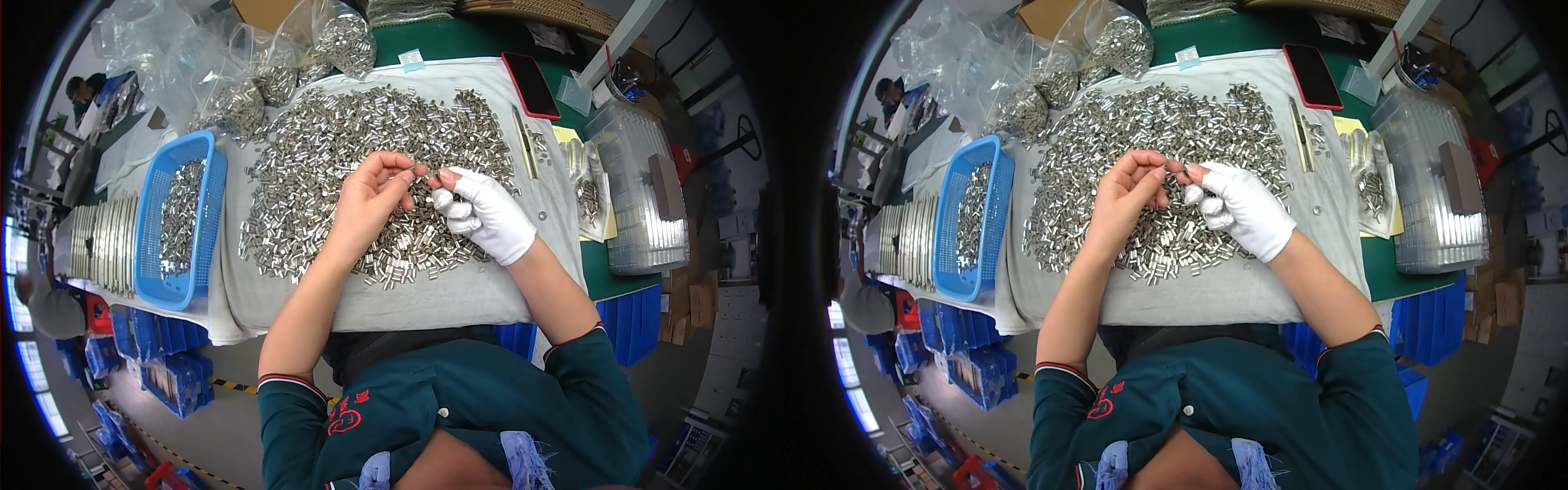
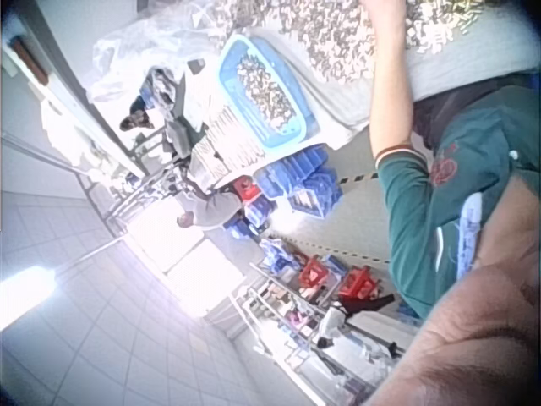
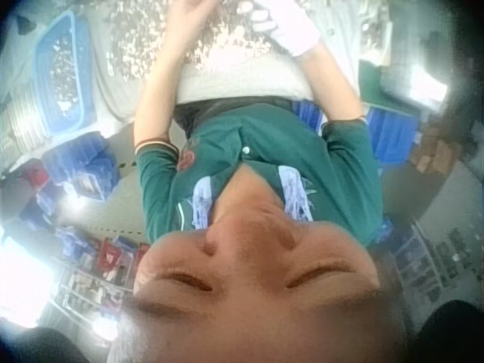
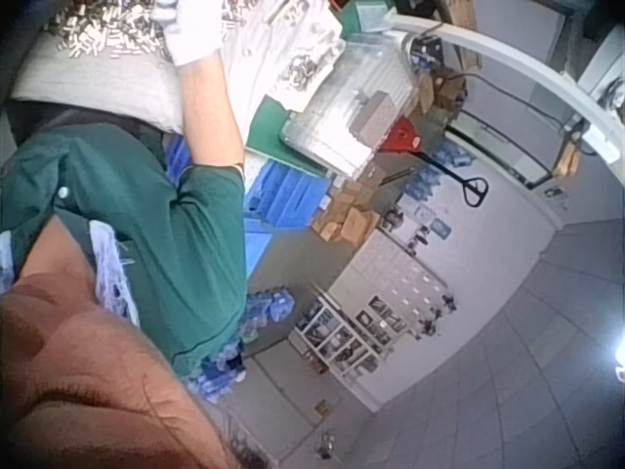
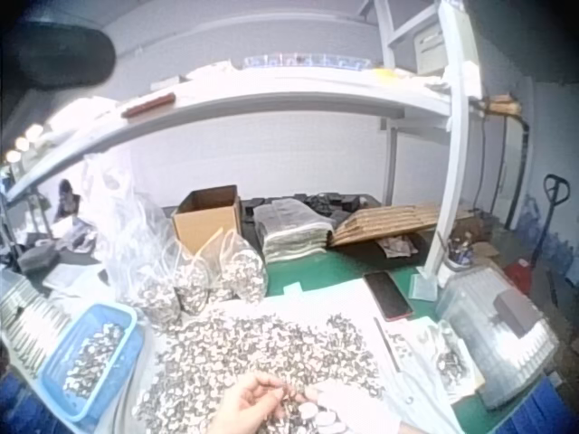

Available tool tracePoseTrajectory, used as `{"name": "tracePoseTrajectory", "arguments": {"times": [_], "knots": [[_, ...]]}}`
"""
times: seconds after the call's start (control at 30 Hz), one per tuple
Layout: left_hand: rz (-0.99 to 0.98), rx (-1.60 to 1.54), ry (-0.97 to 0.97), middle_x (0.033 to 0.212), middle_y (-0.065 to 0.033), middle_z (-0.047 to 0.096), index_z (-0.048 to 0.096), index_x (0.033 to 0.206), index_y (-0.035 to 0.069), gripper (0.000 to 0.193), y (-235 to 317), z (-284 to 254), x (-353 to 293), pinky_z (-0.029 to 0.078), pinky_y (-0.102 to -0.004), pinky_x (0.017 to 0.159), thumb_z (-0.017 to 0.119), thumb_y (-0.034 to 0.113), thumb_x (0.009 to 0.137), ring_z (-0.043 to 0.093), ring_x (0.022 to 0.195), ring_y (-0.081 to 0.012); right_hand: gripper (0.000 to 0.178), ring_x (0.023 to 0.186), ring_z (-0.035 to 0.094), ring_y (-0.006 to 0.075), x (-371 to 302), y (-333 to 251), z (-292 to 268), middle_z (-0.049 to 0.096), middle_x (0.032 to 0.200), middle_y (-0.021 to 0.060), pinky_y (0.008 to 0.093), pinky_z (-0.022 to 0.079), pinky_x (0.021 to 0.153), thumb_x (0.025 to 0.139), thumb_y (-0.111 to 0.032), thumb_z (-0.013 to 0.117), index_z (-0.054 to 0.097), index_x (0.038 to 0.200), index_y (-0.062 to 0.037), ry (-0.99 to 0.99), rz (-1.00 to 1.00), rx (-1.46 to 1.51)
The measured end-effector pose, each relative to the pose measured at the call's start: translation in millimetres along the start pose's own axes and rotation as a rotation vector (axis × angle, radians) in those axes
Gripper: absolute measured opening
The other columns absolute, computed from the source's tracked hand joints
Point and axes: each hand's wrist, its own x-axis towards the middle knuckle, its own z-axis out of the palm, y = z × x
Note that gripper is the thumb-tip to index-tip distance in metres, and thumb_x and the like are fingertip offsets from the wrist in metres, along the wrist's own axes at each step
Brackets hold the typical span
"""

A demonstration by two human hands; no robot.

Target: The person assembles small metal components by picking pieces from a pile on the table and fitting them together by hand.

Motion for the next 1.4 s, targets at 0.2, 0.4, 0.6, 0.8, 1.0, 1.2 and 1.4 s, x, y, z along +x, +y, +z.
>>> {"name": "tracePoseTrajectory", "arguments": {"times": [0.2,0.4,0.6,0.8,1.0,1.2,1.4], "knots": [[-0.144,-0.217,-0.005,0.065,0.0062,0.047,0.055,0.094,0.005,0.013,-5.5,-0.6,0.8,0.029,-0.0166,0.048,0.054,0.011,0.083,0.038,0.052,-0.0022,0.017,0.046,0.033,-0.0015,0.2,1.5,2.4,0.049,0.067,-0.003,0.0118,0.023,0.036,0.086,-0.021,0.051,0.052,0.089,-0.0048,0.032,-0.011,-0.056],[-0.159,-0.307,-0.038,0.068,0.0043,0.049,0.054,0.096,0.004,0.013,-6.5,9.7,-2.2,0.031,-0.0181,0.048,0.053,0.011,0.084,0.036,0.053,-0.0031,0.019,0.048,0.035,-0.0001,-0.2,6.7,2.5,0.052,0.068,-0.0024,0.0137,0.026,0.04,0.085,-0.023,0.052,0.053,0.091,-0.0055,0.069,-0.107,-0.165],[-0.153,-0.316,0.001,0.069,0.0038,0.05,0.054,0.096,0.004,0.017,-7.3,15.6,-3.0,0.031,-0.0167,0.049,0.056,0.012,0.082,0.037,0.054,-0.0028,0.021,0.05,0.036,0.0005,-1.2,6.0,3.8,0.052,0.069,-0.0024,0.0145,0.027,0.041,0.085,-0.026,0.052,0.054,0.09,-0.0055,0.106,-0.145,-0.185],[-0.246,-0.527,-0.055,0.067,0.0038,0.047,0.052,0.097,0.006,0.015,-9.0,15.8,-5.2,0.031,-0.0176,0.048,0.055,0.01,0.083,0.036,0.052,-0.0033,0.02,0.049,0.035,0.0005,-1.4,7.1,5.4,0.051,0.068,-0.0028,0.0143,0.026,0.04,0.085,-0.025,0.052,0.053,0.088,-0.0058,0.101,-0.149,-0.164],[-0.31,-0.592,-0.06,0.067,0.005,0.046,0.052,0.097,0.008,0.013,-6.1,17.0,-5.4,0.03,-0.0179,0.048,0.052,0.011,0.084,0.034,0.05,-0.003,0.016,0.048,0.035,-0.0002,0.8,6.3,2.5,0.049,0.068,-0.0033,0.0135,0.024,0.036,0.086,-0.023,0.051,0.052,0.085,-0.0073,0.051,-0.033,0.028],[-0.275,-0.531,-0.058,0.068,0.0046,0.046,0.052,0.096,0.007,0.013,-10.1,15.6,-5.5,0.03,-0.0178,0.048,0.051,0.01,0.084,0.035,0.05,-0.0032,0.016,0.048,0.035,-0.0002,-1.8,7.5,5.9,0.05,0.067,-0.0035,0.0134,0.024,0.037,0.086,-0.023,0.051,0.052,0.085,-0.0071,0.09,-0.088,-0.084],[-0.009,-0.122,0.031,0.077,0.0041,0.049,0.052,0.095,0.004,0.016,-7.6,14.7,-6.1,0.031,-0.0145,0.051,0.057,0.007,0.08,0.037,0.055,0.0007,0.021,0.05,0.037,-0.0002,-6.2,1.0,10.9,0.053,0.068,-0.003,0.0139,0.027,0.039,0.085,-0.025,0.053,0.056,0.089,-0.0044,0.136,-0.172,-0.337]]}}
